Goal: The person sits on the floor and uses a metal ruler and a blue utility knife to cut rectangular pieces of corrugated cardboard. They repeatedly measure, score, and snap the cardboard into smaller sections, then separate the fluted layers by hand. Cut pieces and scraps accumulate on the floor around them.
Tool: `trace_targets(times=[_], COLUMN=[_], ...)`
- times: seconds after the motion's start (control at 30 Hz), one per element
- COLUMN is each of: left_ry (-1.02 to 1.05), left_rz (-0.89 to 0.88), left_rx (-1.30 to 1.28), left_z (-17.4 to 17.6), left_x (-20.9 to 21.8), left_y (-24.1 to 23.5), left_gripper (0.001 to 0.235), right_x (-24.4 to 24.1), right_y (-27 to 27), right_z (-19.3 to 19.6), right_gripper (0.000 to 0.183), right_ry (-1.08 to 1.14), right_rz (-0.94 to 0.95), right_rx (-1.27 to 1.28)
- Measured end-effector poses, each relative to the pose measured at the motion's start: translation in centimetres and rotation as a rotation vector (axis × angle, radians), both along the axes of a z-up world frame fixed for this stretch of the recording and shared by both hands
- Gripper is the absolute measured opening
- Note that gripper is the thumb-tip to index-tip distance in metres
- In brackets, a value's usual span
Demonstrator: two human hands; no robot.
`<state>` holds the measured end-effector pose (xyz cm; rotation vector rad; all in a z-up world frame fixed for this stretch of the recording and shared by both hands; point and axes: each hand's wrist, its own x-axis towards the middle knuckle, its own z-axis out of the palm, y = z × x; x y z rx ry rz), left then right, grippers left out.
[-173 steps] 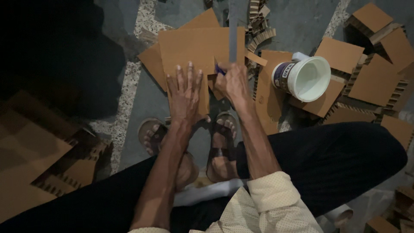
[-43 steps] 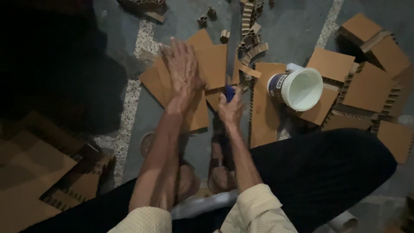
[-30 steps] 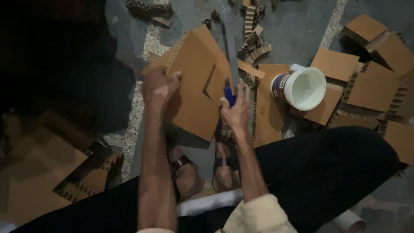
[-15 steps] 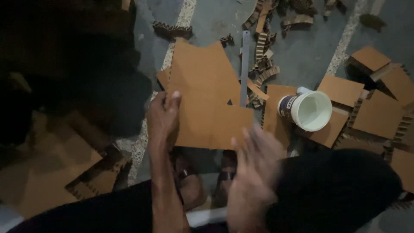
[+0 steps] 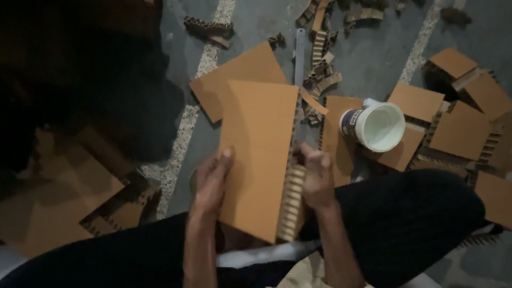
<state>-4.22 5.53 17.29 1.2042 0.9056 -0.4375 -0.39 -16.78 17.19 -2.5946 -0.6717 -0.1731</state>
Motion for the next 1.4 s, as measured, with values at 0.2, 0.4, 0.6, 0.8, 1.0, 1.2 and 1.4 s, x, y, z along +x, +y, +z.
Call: trace_targets(times=[0.2,0.4,0.6,0.8,1.0,1.2,1.4], left_ry=[-0.113,-0.205,-0.214,-0.289,-0.155,-0.443,-0.162], left_rz=[0.040,-0.112,-0.075,-0.124,-0.092,0.049,0.019], left_rx=[0.105,0.343,0.395,0.424,0.275,0.079,0.132], left_z=[-0.2,3.8,5.5,5.3,4.5,2.9,1.3], left_x=[-3.3,-4.5,-3.3,-3.7,-4.4,-5.6,-6.2], left_y=[-2.4,-3.9,-3.4,-3.4,-3.1,-4.5,-4.2], left_gripper=[0.064,0.053,0.042,0.034,0.043,0.047,0.048], right_x=[1.6,0.3,-0.9,-1.6,-2.8,-3.9,-2.7], right_y=[0.9,4.6,4.0,2.4,-0.1,-1.2,0.9], right_z=[3.9,5.7,5.0,4.7,1.1,0.6,2.0], right_gripper=[0.045,0.069,0.058,0.061,0.058,0.051,0.053], right_ry=[0.566,0.493,0.593,0.429,1.108,1.227,0.667], right_rz=[0.150,-0.381,-0.337,-0.115,-0.159,-0.442,-0.329], right_rx=[0.731,0.315,0.312,0.553,1.333,1.238,0.879])
